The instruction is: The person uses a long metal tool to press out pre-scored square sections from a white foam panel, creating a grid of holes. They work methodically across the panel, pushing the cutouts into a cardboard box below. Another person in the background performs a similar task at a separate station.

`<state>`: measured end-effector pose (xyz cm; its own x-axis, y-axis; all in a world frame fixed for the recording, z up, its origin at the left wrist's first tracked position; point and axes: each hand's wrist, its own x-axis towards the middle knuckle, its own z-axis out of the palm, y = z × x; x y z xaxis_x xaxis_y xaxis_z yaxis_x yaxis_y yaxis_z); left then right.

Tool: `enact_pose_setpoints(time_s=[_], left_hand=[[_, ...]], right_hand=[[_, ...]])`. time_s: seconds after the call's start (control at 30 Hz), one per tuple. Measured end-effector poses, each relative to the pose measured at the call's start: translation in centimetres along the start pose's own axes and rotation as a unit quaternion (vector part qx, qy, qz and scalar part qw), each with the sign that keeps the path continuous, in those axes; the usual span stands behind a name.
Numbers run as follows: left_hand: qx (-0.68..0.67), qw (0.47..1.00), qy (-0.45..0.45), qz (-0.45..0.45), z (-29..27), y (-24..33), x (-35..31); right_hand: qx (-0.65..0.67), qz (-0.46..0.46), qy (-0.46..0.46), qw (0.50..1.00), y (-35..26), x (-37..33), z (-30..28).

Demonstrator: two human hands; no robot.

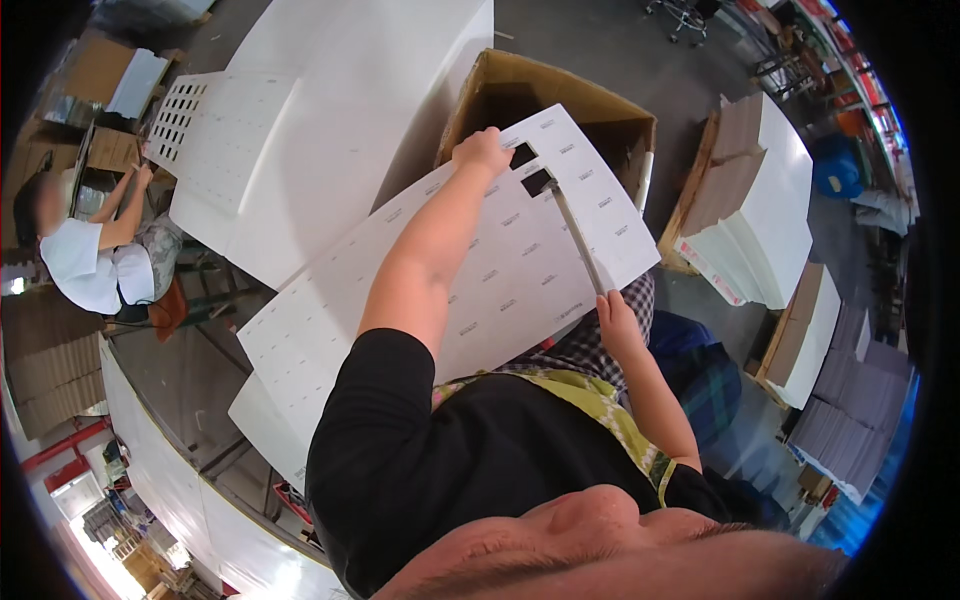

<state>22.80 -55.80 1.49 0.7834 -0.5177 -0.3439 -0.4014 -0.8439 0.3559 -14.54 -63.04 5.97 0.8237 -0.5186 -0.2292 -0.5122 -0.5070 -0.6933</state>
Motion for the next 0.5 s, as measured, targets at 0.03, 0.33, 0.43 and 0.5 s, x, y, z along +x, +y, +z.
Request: enact_pose_setpoints(time_s=[0.03,0.33,0.43,0.5], left_hand=[[0.004,1.0,0.008,0.001,0.0,0.0,0.1],[-0.002,1.0,0.016,0.003,0.2,-0.2,-0.3],[0.01,1.0,0.012,-0.002,0.3,0.0,-0.2],[0.01,1.0,0.014,-0.012,0.3,0.0,-0.1]], right_hand=[[-0.029,0.025,-0.033,0.999,0.1,0.4,0.2],[0.107,-0.08,0.076,0.988,2.4,-5.4,-1.7],[-0.044,0.03,-0.009,0.999,3.9,-5.2,0.1],[0.008,0.04,-0.004,0.999,3.1,-5.0,-0.4]])
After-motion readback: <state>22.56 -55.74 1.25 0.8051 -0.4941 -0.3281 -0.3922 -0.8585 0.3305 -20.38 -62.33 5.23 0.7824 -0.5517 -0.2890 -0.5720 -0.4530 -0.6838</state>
